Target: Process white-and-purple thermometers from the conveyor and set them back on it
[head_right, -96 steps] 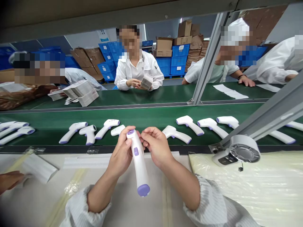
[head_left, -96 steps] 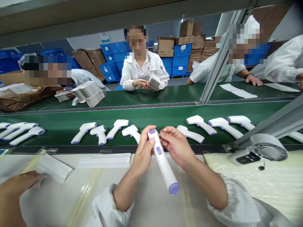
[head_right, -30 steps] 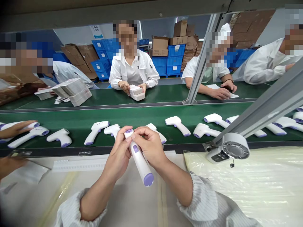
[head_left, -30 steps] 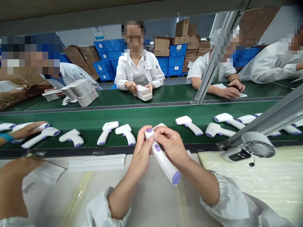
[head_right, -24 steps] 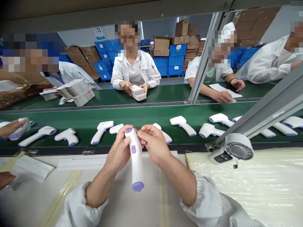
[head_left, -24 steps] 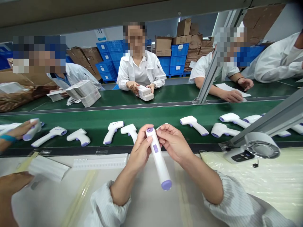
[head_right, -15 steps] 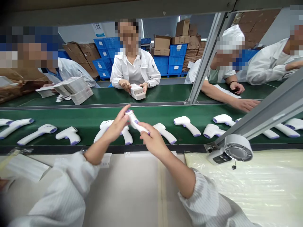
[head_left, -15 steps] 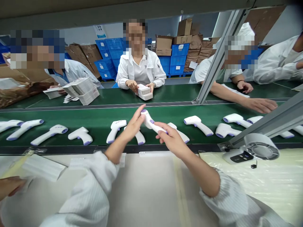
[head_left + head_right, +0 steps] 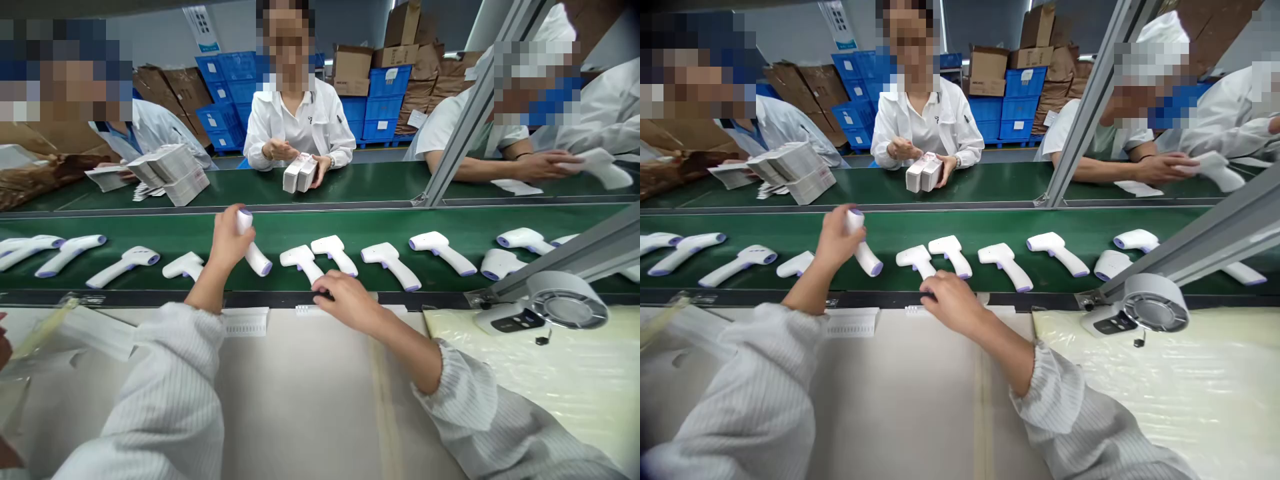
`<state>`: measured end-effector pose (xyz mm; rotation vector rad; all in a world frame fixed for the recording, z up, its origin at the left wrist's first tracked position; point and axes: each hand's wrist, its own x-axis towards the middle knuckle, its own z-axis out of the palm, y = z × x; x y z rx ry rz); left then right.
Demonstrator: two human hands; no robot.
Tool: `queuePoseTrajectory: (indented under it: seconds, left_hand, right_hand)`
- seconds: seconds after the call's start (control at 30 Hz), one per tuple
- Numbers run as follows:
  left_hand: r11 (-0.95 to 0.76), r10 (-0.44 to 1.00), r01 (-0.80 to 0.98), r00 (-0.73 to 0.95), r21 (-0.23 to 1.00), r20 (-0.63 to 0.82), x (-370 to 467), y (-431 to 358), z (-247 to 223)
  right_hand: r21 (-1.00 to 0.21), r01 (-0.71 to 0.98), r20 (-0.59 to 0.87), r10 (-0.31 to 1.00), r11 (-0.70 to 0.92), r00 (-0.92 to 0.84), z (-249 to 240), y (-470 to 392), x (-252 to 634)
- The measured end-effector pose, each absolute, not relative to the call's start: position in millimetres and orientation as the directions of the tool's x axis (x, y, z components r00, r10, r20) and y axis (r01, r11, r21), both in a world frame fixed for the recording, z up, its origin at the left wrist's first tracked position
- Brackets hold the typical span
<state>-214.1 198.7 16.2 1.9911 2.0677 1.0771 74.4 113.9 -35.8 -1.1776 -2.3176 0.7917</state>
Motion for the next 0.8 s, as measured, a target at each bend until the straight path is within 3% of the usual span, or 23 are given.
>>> queuePoseTrajectory:
  seconds: [0.07, 0.13, 0.2, 0.27, 0.37, 0.43, 0.53, 0.6, 0.67, 0.8]
  left_hand:
    - [-0.170, 0.870, 0.665, -0.246, 0.728, 0.427, -198, 177, 27]
    - [-0.253, 0.882, 0.340, -0.305, 0.906, 0.360, -175, 152, 34]
    - [-0.256, 0.913, 0.089, -0.305, 0.963, 0.271, -152, 130, 37]
    - [-0.219, 0.933, -0.028, -0.297, 0.975, 0.201, -135, 115, 37]
    - [-0.155, 0.955, -0.115, -0.271, 0.981, 0.119, -120, 104, 32]
    - [-0.119, 0.964, -0.142, -0.255, 0.983, 0.080, -114, 101, 28]
    - [-0.061, 0.976, -0.165, -0.217, 0.984, 0.024, -100, 95, 25]
    - [-0.014, 0.986, -0.162, -0.169, 0.987, -0.013, -85, 87, 24]
    - [0.029, 0.992, -0.146, -0.116, 0.989, -0.046, -69, 77, 25]
    - [0.064, 0.994, -0.131, -0.082, 0.989, -0.075, -46, 60, 28]
  right_hand:
    - [-0.634, 0.588, 0.059, 0.791, 0.501, -0.609, -32, 105, 64]
    - [-0.571, 0.612, 0.054, 0.769, 0.546, -0.636, -34, 98, 55]
    - [-0.541, 0.616, 0.058, 0.756, 0.573, -0.653, -38, 94, 49]
    - [-0.552, 0.609, 0.063, 0.757, 0.569, -0.651, -43, 93, 48]
    - [-0.587, 0.592, 0.077, 0.766, 0.552, -0.638, -45, 94, 52]
    - [-0.741, 0.490, 0.107, 0.801, 0.459, -0.589, -41, 97, 60]
    - [-0.988, 0.029, 0.123, 0.898, 0.149, -0.422, -24, 101, 73]
    - [-0.960, -0.278, 0.105, 0.943, 0.014, -0.315, -9, 101, 79]
    - [-0.898, -0.440, 0.103, 0.965, -0.015, -0.242, 3, 98, 81]
    - [-0.864, -0.500, 0.154, 0.977, 0.062, -0.146, 13, 91, 79]
